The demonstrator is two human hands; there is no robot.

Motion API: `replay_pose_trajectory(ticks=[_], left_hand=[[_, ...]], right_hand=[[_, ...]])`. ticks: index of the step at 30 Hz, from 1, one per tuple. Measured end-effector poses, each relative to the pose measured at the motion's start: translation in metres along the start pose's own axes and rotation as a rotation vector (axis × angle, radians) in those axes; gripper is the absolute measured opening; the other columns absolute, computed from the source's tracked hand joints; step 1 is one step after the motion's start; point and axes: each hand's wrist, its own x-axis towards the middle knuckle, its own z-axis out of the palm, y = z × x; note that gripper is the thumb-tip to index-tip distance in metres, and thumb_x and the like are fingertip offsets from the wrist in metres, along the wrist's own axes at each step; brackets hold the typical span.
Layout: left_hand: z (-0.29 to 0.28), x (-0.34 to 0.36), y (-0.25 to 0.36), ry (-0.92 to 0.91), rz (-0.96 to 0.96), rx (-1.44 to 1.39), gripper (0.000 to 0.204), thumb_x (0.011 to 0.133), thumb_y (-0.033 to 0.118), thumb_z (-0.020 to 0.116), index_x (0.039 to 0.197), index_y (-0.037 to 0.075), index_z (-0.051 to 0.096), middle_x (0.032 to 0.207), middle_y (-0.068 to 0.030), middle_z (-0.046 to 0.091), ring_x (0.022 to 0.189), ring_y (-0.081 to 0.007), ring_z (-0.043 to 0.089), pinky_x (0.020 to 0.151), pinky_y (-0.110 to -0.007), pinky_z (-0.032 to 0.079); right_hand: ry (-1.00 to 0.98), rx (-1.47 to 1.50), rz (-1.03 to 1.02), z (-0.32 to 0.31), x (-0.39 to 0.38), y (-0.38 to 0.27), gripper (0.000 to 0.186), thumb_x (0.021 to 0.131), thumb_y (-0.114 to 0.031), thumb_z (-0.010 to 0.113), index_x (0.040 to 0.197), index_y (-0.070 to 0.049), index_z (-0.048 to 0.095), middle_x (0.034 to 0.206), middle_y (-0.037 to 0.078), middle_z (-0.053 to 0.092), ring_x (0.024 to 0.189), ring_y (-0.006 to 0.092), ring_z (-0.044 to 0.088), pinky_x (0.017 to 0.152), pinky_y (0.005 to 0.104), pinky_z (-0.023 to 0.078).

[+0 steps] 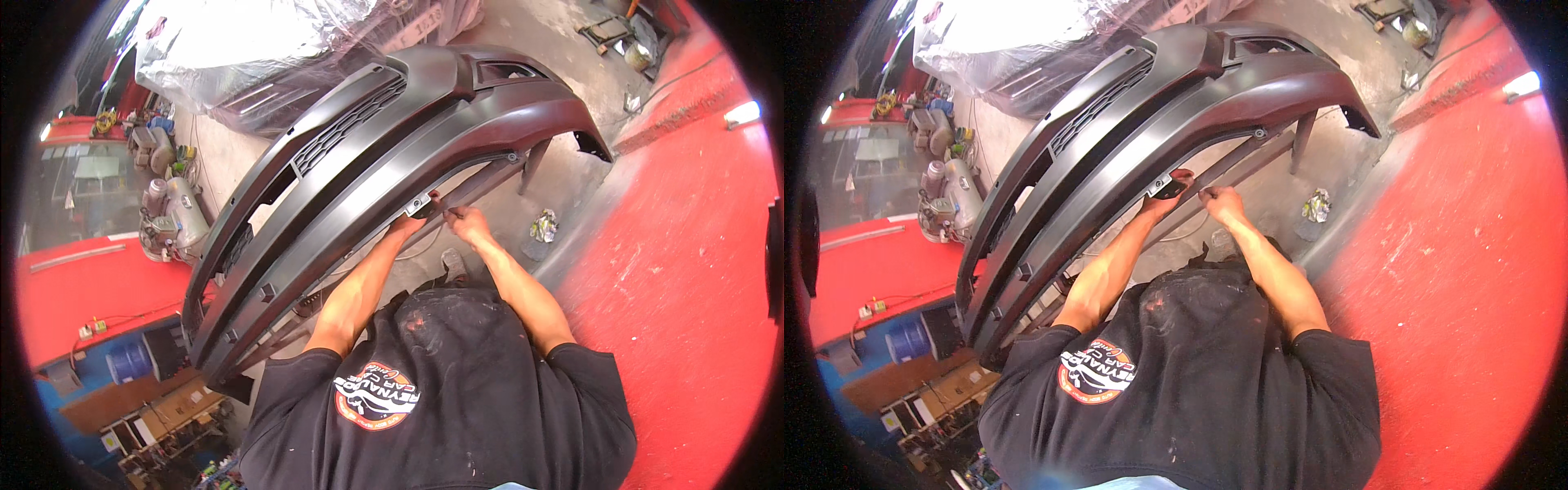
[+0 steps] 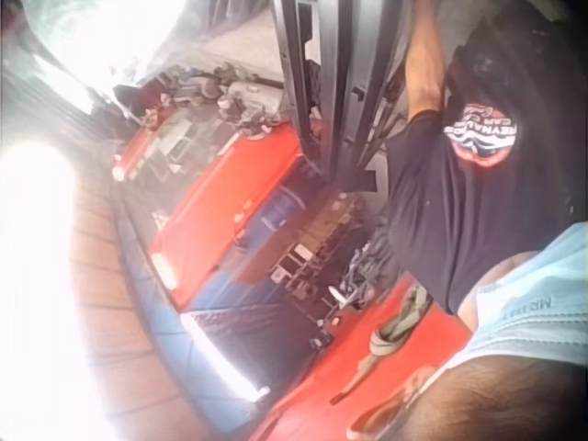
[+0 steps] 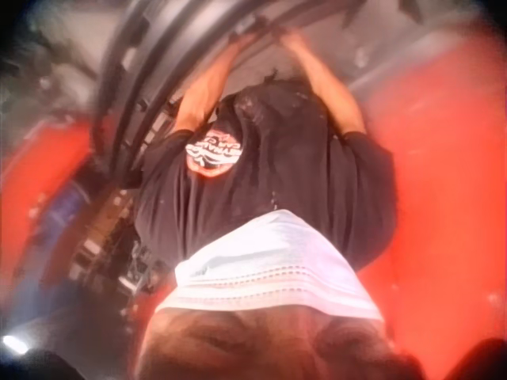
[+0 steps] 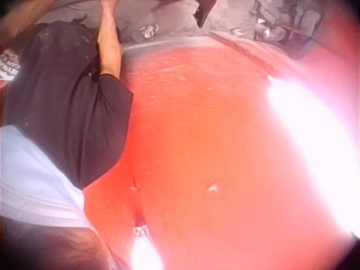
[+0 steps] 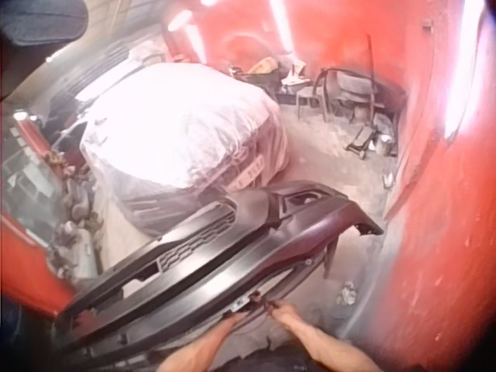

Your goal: The person wires a car bumper by threading and securing wires through the plastic clips along the inner edge of the bumper.

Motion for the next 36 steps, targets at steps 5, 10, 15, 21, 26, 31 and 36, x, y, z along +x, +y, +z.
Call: replay_pose_trajectory(ticks=[5, 10, 15, 21, 26, 31, 36], left_hand=[[-0.001, -0.031, -0.021, 0.431, 0.037, 0.462, 0.037, 0.085, 0.032, 0.059, 0.113, 0.009, 0.061, 0.111, -0.0126, 0.063, 0.103, -0.0272, 0.059, 0.088, -0.037, 0.047], [-0.007, -0.055, 0.032, 0.086, -0.114, 0.404, 0.024, 0.083, 0.021, 0.055, 0.087, 0.000, 0.064, 0.090, -0.0149, 0.066, 0.080, -0.0249, 0.061, 0.077, -0.039, 0.048], [0.044, -0.077, 0.081, 0.565, -0.079, -0.656, 0.014, 0.082, 0.012, 0.065, 0.090, 0.002, 0.068, 0.086, -0.0060, 0.067, 0.077, -0.0106, 0.059, 0.072, -0.028, 0.048], [0.074, -0.094, 0.096, 0.702, 0.026, -0.904, 0.022, 0.087, 0.013, 0.064, 0.105, 0.001, 0.065, 0.097, -0.0036, 0.066, 0.093, -0.0117, 0.058, 0.086, -0.027, 0.045], [0.085, -0.088, 0.114, 0.910, -0.020, -0.865, 0.027, 0.089, 0.014, 0.061, 0.111, -0.002, 0.061, 0.096, -0.0061, 0.065, 0.093, -0.0121, 0.058, 0.086, -0.026, 0.046], [0.095, -0.095, 0.112, 1.066, -0.121, -0.883, 0.031, 0.090, 0.014, 0.059, 0.115, -0.004, 0.057, 0.099, -0.0093, 0.064, 0.093, -0.0135, 0.060, 0.085, -0.026, 0.048], [0.097, -0.098, 0.106, 1.033, -0.213, -0.706, 0.029, 0.092, 0.016, 0.056, 0.114, -0.002, 0.058, 0.097, -0.0091, 0.065, 0.089, -0.0145, 0.061, 0.083, -0.026, 0.049]], right_hand=[[0.279, -0.449, -0.484, -0.042, -0.055, -0.081, 0.033, 0.084, -0.016, 0.056, 0.110, 0.003, 0.058, 0.097, 0.020, 0.061, 0.091, 0.0400, 0.058, 0.081, 0.0437, 0.047], [-0.210, -0.460, -0.675, -0.061, -0.016, -0.101, 0.029, 0.085, -0.015, 0.053, 0.109, 0.000, 0.059, 0.106, 0.026, 0.055, 0.101, 0.0405, 0.054, 0.083, 0.0442, 0.042], [-0.553, -0.510, -0.658, -0.078, 0.004, -0.116, 0.026, 0.087, -0.025, 0.057, 0.101, -0.005, 0.064, 0.076, 0.015, 0.063, 0.065, 0.0236, 0.057, 0.064, 0.0329, 0.045], [-0.952, -0.160, -0.223, -0.076, 0.010, -0.112, 0.024, 0.090, -0.022, 0.055, 0.097, 0.000, 0.064, 0.080, 0.006, 0.066, 0.063, 0.0118, 0.056, 0.057, 0.0244, 0.044], [-1.046, 0.194, 0.152, -0.080, 0.033, -0.112, 0.019, 0.091, -0.015, 0.055, 0.095, 0.003, 0.060, 0.086, 0.006, 0.063, 0.059, 0.0069, 0.054, 0.049, 0.0179, 0.042], [-0.855, 0.340, 0.136, -0.066, 0.034, -0.119, 0.012, 0.088, -0.015, 0.061, 0.094, -0.004, 0.060, 0.076, 0.005, 0.058, 0.059, 0.0105, 0.054, 0.048, 0.0214, 0.044], [-0.798, 0.356, 0.176, -0.053, 0.034, -0.118, 0.011, 0.086, -0.011, 0.063, 0.094, -0.004, 0.059, 0.078, 0.005, 0.059, 0.063, 0.0136, 0.057, 0.049, 0.0231, 0.044]])
